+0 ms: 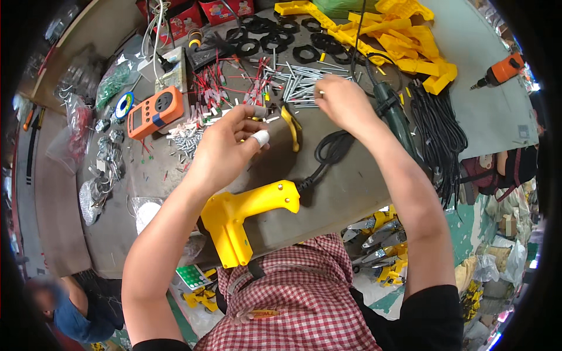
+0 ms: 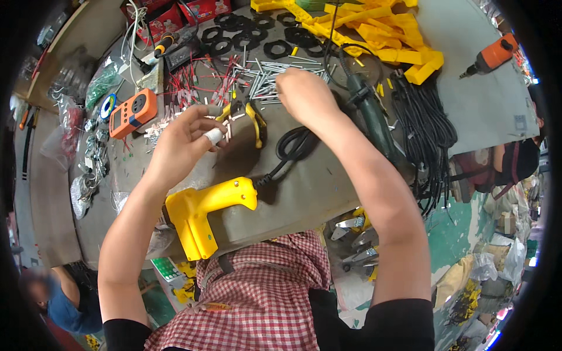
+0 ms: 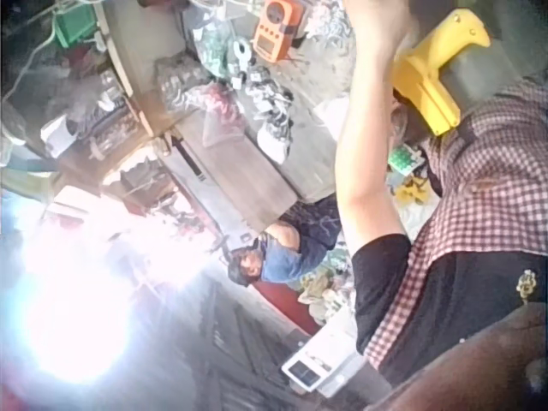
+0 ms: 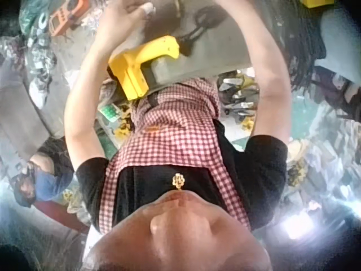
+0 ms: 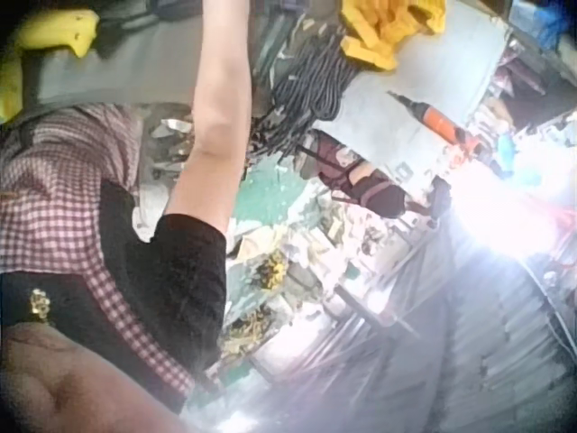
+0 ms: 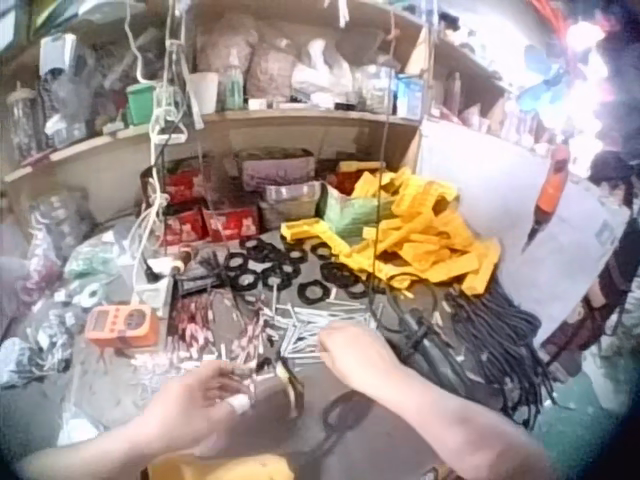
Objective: Assembling and soldering internal components into a yellow plastic handheld device housing.
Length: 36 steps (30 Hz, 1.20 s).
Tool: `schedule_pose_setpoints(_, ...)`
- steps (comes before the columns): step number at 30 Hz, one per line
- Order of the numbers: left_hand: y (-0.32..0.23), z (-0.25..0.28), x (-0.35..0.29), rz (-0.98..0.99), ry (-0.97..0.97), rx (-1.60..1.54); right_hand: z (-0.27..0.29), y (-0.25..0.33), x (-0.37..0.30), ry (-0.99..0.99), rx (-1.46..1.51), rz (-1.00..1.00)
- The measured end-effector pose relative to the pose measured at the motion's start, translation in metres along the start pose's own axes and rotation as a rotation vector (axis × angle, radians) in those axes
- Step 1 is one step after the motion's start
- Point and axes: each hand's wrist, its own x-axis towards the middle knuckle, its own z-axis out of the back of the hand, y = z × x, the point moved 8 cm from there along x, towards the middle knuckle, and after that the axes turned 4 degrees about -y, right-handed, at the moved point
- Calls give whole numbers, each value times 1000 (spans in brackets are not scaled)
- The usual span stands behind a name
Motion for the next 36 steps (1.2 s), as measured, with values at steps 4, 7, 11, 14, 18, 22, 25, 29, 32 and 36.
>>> schedule_pose_setpoints(4,-20,-3,-6,-188,-60,-344,27,43,-18,-63,618,-241)
schedule_pose_setpoints(7,-23,1,-7,-201,-119,-289,20,41,-23,-176,434,-144)
schedule_pose_setpoints(11,4,30,-16,-67,-167,-118,13,47,-27,41,304,-30)
schedule_pose_setpoints(14,16,32,-29,-41,-147,-78,-17,97,-50,468,145,264)
schedule_pose_setpoints(18,21,36,-57,-48,-156,-5,57,96,-28,-88,236,261)
schedule_pose_setpoints(22,19,39,-86,-182,-89,428,77,76,-94,191,219,58)
schedule_pose_setpoints(25,18,27,-88,-138,-38,617,25,87,-157,218,86,31)
schedule_pose_setpoints(29,-10,16,-98,-409,-163,618,14,85,-171,146,189,10)
schedule_pose_setpoints(32,-36,-14,-111,-620,3,578,26,98,-158,149,48,141)
schedule_pose_setpoints(36,-31,-21,-118,-585,75,562,25,100,-159,261,-2,190)
